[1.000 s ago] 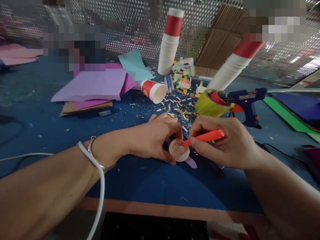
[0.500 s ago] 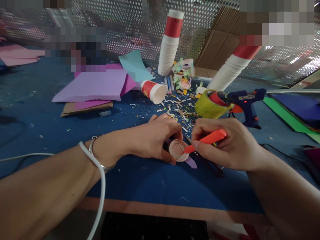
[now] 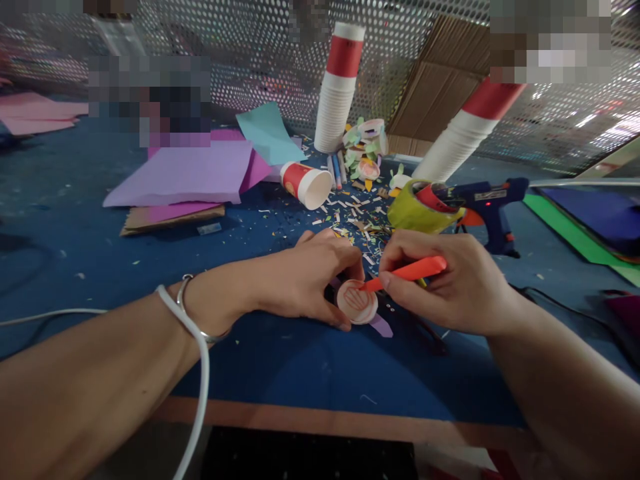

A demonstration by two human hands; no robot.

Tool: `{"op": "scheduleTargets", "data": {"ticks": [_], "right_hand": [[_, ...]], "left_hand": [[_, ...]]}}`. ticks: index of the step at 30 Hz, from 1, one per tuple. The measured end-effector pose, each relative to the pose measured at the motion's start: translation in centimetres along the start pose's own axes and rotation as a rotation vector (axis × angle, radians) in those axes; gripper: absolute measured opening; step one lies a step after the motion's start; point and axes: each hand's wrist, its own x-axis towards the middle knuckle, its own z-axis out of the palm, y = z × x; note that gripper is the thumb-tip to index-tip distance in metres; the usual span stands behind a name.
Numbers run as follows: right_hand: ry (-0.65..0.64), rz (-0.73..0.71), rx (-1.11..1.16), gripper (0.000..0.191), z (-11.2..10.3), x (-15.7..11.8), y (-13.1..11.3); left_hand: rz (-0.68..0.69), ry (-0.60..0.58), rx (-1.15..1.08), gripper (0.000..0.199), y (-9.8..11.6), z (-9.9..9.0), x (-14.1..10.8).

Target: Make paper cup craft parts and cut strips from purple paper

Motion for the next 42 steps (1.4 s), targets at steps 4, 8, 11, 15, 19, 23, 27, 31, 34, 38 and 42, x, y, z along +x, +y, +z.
{"op": "scheduleTargets", "data": {"ticks": [4, 8, 11, 15, 19, 23, 27, 31, 34, 38, 42], "right_hand": [[-0.013, 0.016, 0.001, 0.018, -0.07, -0.1, 0.03], [-0.028, 0.023, 0.02, 0.019, -0.18, -0.15, -0.05], [-0.042, 0.03, 0.024, 0.018, -0.33, -0.11, -0.27], [-0.011, 0.027, 0.058, 0.017, -0.36, -0.01, -0.63], [-0.005, 0.024, 0.126, 0.011, 0.01, 0.02, -0.79], [-0.057, 0.039, 0.142, 0.011, 0.42, 0.01, -0.85], [-0.075, 0.051, 0.147, 0.011, 0.58, -0.02, -0.86], [-0.063, 0.032, 0.144, 0.013, 0.53, -0.01, -0.81], [-0.051, 0.021, 0.13, 0.014, 0.38, 0.05, -0.71], [-0.036, 0.046, 0.101, 0.014, 0.19, 0.16, -0.43], [-0.009, 0.038, 0.097, 0.019, 0.07, 0.2, -0.23]], "left_hand": [[-0.003, 0.005, -0.021, 0.049, 0.04, -0.03, -0.04], [-0.012, 0.003, -0.022, 0.05, 0.15, -0.09, -0.02], [-0.004, 0.012, -0.012, 0.05, 0.12, -0.04, -0.01], [0.001, 0.022, -0.024, 0.05, -0.08, 0.11, -0.02], [0.019, 0.008, -0.005, 0.05, -0.26, 0.09, -0.01], [0.037, -0.005, 0.008, 0.046, -0.27, -0.05, -0.05], [0.035, -0.011, 0.009, 0.048, -0.26, -0.03, -0.08], [0.036, -0.008, 0.019, 0.049, -0.3, 0.07, 0.01], [0.032, -0.007, 0.026, 0.051, -0.28, 0.08, 0.07], [0.015, 0.002, 0.011, 0.049, -0.12, 0.01, 0.03], [0.016, 0.009, 0.012, 0.049, -0.01, 0.01, -0.03]]}}
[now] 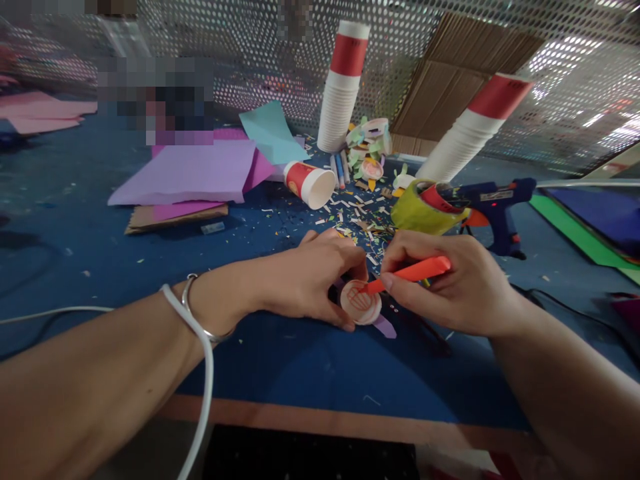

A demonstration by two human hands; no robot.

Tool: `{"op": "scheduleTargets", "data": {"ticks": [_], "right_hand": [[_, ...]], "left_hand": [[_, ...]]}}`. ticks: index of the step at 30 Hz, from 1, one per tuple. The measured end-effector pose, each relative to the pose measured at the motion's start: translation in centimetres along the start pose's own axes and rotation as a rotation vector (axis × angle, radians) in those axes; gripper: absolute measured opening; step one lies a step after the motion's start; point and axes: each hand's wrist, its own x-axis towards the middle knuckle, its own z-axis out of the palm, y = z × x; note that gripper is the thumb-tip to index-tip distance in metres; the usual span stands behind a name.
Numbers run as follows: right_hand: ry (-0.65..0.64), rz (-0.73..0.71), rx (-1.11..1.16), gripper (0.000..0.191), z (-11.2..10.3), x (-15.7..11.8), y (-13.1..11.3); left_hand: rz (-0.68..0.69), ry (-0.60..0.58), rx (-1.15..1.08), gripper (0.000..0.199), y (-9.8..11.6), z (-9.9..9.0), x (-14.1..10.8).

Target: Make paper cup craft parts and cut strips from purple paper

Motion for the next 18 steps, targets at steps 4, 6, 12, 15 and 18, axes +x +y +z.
{"op": "scheduleTargets", "data": {"ticks": [4, 6, 12, 15, 18], "right_hand": [[-0.002, -0.01, -0.036, 0.015, -0.15, -0.04, 0.05], [-0.006, -0.002, -0.044, 0.013, -0.2, -0.07, 0.08], [-0.017, 0.033, -0.06, 0.012, -0.29, -0.12, 0.26], [0.001, 0.01, -0.054, 0.014, -0.31, -0.14, 0.21], [0.019, 0.001, -0.027, 0.016, -0.18, -0.25, -0.14]], "left_hand": [[-0.001, 0.001, -0.014, 0.05, -0.01, 0.05, -0.02], [-0.004, -0.006, -0.014, 0.05, 0.0, 0.04, -0.03], [0.001, -0.015, -0.013, 0.049, 0.07, -0.08, -0.01], [0.001, -0.01, -0.014, 0.049, 0.01, -0.03, -0.01], [0.005, -0.001, -0.016, 0.049, -0.14, 0.06, -0.03]]}}
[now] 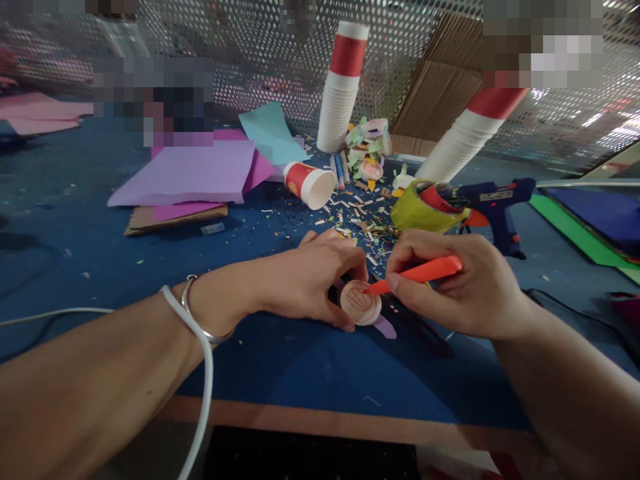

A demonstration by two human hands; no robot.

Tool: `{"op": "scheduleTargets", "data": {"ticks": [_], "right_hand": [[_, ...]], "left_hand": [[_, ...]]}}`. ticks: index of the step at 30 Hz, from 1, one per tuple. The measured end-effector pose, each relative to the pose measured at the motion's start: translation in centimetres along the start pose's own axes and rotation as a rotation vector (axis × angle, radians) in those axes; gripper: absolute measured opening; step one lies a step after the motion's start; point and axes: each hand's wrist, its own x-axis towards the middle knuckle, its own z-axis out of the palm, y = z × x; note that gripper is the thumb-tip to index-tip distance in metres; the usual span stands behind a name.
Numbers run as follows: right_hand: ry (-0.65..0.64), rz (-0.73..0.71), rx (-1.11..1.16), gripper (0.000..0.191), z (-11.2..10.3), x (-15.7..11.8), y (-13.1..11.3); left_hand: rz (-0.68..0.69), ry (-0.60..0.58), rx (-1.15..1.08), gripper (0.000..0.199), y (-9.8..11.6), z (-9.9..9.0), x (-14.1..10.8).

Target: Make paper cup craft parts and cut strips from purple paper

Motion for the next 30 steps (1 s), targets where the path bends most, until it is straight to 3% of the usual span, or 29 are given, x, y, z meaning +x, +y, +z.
{"op": "scheduleTargets", "data": {"ticks": [7, 30], "right_hand": [[-0.096, 0.02, 0.076, 0.011, 0.6, -0.2, -0.5], [-0.024, 0.032, -0.022, 0.015, -0.2, -0.1, 0.2]], "left_hand": [[0.016, -0.02, 0.006, 0.047, -0.1, 0.0, 0.0], [-0.01, -0.006, -0.005, 0.05, 0.1, 0.0, 0.0]]}}
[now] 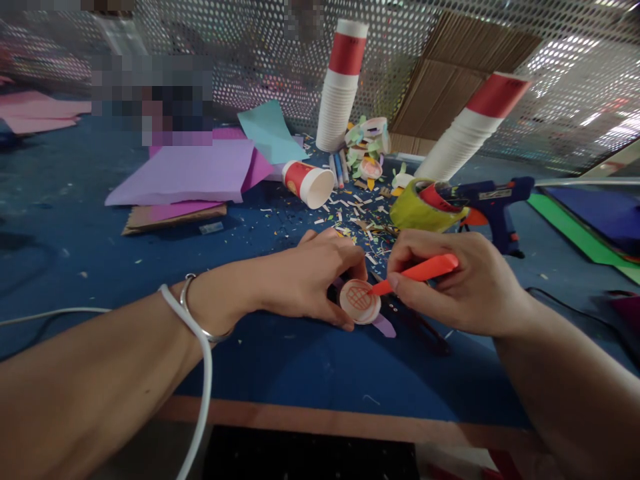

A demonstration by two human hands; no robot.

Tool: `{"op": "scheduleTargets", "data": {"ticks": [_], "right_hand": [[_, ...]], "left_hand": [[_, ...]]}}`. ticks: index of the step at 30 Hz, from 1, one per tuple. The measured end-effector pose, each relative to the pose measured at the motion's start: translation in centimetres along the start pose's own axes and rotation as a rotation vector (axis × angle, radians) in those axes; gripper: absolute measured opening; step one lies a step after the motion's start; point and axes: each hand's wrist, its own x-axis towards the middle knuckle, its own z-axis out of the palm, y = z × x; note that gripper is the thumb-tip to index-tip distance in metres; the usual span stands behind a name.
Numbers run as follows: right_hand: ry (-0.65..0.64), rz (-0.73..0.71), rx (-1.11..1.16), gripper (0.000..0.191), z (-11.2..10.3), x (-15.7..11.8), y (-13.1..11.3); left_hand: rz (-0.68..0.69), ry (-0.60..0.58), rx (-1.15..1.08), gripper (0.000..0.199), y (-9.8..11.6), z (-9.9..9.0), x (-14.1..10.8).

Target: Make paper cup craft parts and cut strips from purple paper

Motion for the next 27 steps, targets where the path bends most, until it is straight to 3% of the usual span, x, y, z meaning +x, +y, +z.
{"op": "scheduleTargets", "data": {"ticks": [13, 27], "right_hand": [[-0.067, -0.035, 0.074, 0.01, 0.54, 0.09, -0.7], [-0.029, -0.026, 0.003, 0.013, -0.03, 0.09, -0.02]], "left_hand": [[0.015, -0.02, 0.001, 0.048, -0.31, 0.04, 0.13], [-0.006, 0.0, 0.012, 0.05, -0.01, 0.02, 0.12]]}}
